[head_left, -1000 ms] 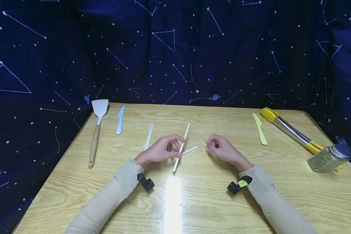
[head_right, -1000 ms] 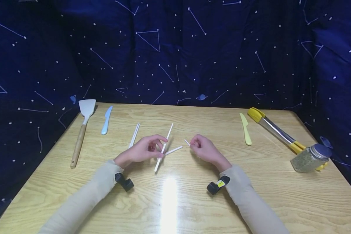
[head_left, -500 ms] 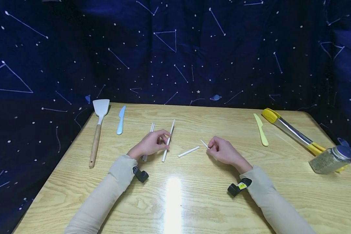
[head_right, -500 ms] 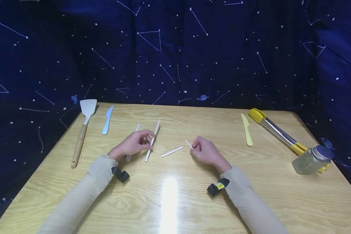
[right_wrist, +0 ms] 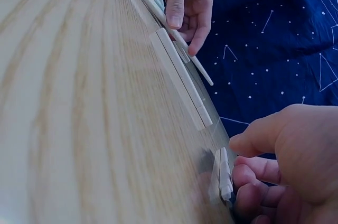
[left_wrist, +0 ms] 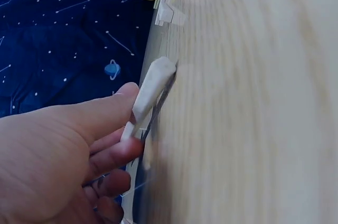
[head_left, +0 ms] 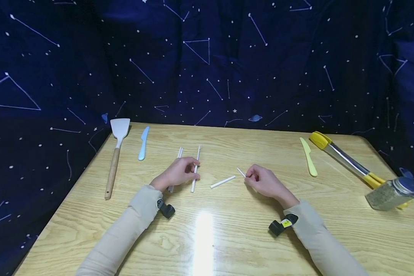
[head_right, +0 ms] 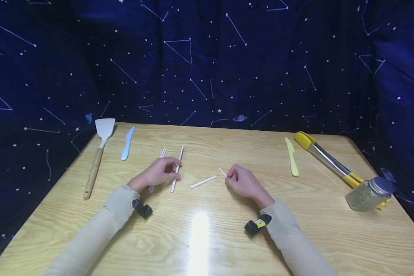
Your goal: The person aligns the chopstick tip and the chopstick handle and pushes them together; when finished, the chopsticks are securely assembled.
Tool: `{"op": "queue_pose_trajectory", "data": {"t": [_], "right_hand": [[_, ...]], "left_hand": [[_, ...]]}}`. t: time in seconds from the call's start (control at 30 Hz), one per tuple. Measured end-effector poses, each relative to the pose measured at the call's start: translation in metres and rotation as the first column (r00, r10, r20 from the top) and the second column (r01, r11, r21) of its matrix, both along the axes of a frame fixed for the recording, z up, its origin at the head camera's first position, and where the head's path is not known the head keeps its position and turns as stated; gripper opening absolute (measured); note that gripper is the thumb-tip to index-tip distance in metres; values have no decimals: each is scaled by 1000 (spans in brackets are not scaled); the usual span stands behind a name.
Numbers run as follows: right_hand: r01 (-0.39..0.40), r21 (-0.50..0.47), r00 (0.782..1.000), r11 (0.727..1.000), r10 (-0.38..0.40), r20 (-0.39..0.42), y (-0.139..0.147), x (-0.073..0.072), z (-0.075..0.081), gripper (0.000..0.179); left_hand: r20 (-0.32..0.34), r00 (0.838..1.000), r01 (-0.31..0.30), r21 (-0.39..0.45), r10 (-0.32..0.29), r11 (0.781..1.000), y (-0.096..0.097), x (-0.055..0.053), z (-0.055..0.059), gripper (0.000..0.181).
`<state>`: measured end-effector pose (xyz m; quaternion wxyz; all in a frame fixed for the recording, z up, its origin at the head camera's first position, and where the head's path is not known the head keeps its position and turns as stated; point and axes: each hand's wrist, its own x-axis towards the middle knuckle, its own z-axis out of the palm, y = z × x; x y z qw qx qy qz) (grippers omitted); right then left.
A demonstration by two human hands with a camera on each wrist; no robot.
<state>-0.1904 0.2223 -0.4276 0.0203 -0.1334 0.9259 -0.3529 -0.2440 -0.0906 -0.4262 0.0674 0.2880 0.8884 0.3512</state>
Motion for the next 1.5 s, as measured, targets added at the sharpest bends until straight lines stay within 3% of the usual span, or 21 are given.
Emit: {"op": "queue_pose_trajectory", "data": {"t": [0.3,0.57,0.87,1.1,1.2,1.5], "right_hand": [[-3,-14,1000,1000,3,7,2,0,1,12],[-13,-14,1000,1000,13,-11,2,-1,-1,12],[38,112,998,993,-33,-50,0,0,0,14],[79,232,996,969,-66,-61,-4,3,4,11],[86,261,996,961,-72,-61,-4,5,6,11],[87,243,996,966,-80,-38,-2,3,7,12]], "left_hand": [[-50,998,34,-134,-41,990,-5,-1,5,47],[-70,997,14,-140,-24,990,-15,-1,11,53],[-62,997,27,-174,-39,984,-21,-2,13,48],[-4,999,30,-211,-31,977,-25,-2,19,48],[1,999,33,-195,-34,980,-25,-2,20,45],[-84,996,31,-115,-41,993,-16,-1,19,30]]}}
